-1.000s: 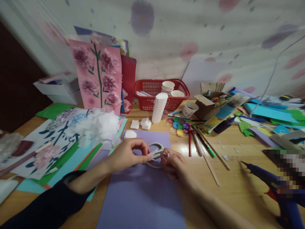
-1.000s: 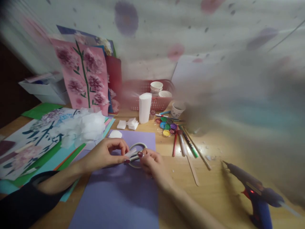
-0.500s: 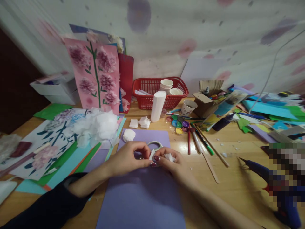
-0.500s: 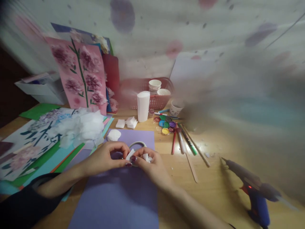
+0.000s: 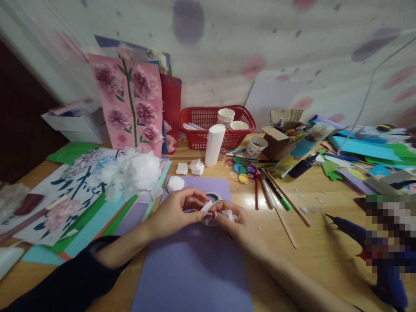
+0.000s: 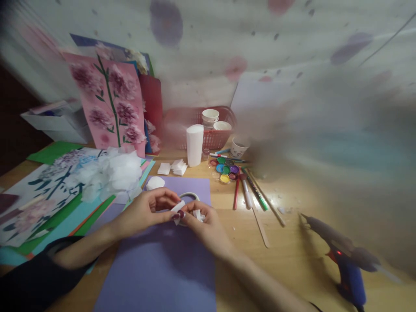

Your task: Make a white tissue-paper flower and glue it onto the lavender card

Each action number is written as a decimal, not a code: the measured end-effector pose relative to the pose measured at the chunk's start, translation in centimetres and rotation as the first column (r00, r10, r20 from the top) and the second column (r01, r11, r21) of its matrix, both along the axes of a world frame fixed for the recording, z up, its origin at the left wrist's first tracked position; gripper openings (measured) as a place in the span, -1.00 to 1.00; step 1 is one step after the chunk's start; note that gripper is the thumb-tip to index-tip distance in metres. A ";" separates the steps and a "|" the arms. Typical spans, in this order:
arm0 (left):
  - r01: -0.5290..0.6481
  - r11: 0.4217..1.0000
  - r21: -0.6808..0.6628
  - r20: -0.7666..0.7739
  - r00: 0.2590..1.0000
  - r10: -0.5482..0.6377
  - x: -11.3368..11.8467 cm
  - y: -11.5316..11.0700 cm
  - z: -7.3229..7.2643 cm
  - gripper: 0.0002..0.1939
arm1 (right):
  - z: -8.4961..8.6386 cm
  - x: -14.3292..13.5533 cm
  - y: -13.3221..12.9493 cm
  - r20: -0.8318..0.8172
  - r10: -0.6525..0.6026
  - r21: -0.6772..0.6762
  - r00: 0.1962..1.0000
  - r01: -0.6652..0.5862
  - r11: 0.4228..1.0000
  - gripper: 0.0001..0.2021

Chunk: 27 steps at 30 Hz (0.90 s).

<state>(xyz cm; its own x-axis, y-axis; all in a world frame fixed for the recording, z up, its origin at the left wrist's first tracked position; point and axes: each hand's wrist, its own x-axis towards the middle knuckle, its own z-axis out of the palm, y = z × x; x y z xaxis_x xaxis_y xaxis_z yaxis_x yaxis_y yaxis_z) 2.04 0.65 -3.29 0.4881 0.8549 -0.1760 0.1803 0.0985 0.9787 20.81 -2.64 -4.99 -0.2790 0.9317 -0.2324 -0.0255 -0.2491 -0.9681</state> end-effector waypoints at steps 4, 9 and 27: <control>-0.107 0.994 -0.026 0.012 0.994 0.107 -0.1 0.4 -0.2 -0.68 | -0.8 0.1 0.2 -0.035 -0.054 0.006 0.998 0.054 0.999 -0.58; -0.078 0.994 0.074 0.014 0.997 0.077 0.0 0.1 0.1 -0.61 | -0.9 0.1 0.1 -0.036 -0.016 -0.006 0.999 0.016 1.000 -0.54; 0.089 0.995 0.035 0.042 0.995 -0.091 0.2 -0.5 -0.1 -0.68 | 0.1 0.1 -0.1 -0.041 0.054 -0.043 0.998 -0.056 0.998 -0.74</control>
